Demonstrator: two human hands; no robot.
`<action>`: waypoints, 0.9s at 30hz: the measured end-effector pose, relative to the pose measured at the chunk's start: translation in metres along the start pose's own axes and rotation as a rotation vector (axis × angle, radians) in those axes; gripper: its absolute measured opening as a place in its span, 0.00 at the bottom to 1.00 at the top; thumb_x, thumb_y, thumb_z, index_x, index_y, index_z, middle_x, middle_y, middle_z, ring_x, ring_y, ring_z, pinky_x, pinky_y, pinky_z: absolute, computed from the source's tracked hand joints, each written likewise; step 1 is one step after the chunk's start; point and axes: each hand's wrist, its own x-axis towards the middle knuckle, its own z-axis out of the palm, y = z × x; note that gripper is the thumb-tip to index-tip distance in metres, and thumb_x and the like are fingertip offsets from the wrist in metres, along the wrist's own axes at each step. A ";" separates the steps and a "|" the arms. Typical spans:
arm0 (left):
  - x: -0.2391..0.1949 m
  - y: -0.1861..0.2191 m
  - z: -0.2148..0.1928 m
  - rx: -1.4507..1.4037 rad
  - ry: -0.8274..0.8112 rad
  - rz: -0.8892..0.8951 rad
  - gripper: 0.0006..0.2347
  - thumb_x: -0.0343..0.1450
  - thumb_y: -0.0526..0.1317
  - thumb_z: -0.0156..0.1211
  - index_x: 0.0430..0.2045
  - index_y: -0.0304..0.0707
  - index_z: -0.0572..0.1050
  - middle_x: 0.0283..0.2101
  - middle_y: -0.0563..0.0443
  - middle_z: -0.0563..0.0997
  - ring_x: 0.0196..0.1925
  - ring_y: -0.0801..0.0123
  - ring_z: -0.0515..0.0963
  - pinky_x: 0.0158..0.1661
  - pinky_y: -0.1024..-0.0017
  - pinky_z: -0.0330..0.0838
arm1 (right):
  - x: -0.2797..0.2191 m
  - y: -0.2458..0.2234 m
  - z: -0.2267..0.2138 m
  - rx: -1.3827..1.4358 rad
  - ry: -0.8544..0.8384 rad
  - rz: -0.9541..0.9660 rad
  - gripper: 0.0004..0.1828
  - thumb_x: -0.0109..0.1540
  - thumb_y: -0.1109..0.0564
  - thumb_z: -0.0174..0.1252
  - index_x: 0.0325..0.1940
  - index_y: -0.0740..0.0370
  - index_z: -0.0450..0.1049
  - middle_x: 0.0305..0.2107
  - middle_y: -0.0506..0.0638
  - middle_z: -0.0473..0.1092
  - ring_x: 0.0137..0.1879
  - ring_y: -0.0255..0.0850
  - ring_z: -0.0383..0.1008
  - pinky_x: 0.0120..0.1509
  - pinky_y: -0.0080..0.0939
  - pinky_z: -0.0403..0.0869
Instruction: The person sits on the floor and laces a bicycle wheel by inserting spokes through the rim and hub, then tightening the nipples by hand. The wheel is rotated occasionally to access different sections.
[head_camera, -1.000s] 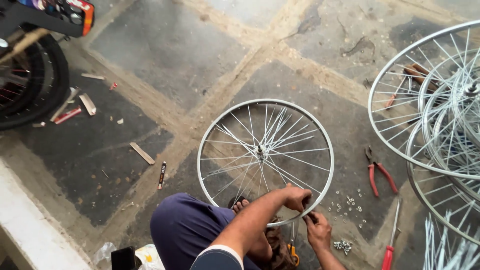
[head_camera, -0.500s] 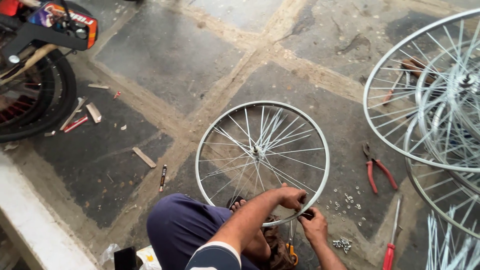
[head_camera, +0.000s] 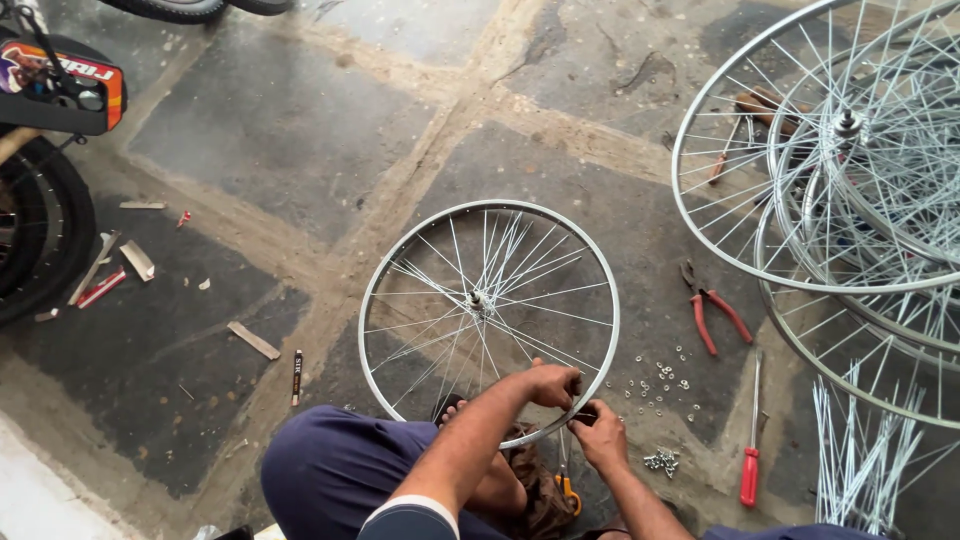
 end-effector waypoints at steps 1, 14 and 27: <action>-0.001 0.000 0.000 0.043 -0.022 -0.021 0.17 0.62 0.42 0.69 0.44 0.43 0.77 0.44 0.47 0.85 0.50 0.57 0.83 0.53 0.61 0.68 | -0.001 0.001 0.001 -0.004 -0.002 0.012 0.21 0.51 0.54 0.72 0.47 0.59 0.80 0.38 0.54 0.81 0.46 0.45 0.83 0.52 0.44 0.78; -0.017 0.019 -0.013 0.058 -0.032 -0.026 0.17 0.62 0.44 0.70 0.43 0.45 0.77 0.43 0.50 0.84 0.51 0.59 0.82 0.56 0.59 0.63 | 0.001 -0.001 0.002 -0.036 -0.067 0.048 0.20 0.53 0.56 0.70 0.49 0.58 0.77 0.40 0.53 0.81 0.47 0.44 0.83 0.53 0.44 0.79; -0.022 0.015 -0.015 0.026 -0.062 0.026 0.18 0.61 0.41 0.67 0.44 0.44 0.76 0.41 0.52 0.86 0.48 0.61 0.84 0.54 0.61 0.64 | -0.003 -0.008 0.000 0.011 -0.045 0.003 0.20 0.53 0.57 0.68 0.49 0.60 0.77 0.40 0.55 0.81 0.47 0.45 0.83 0.54 0.44 0.79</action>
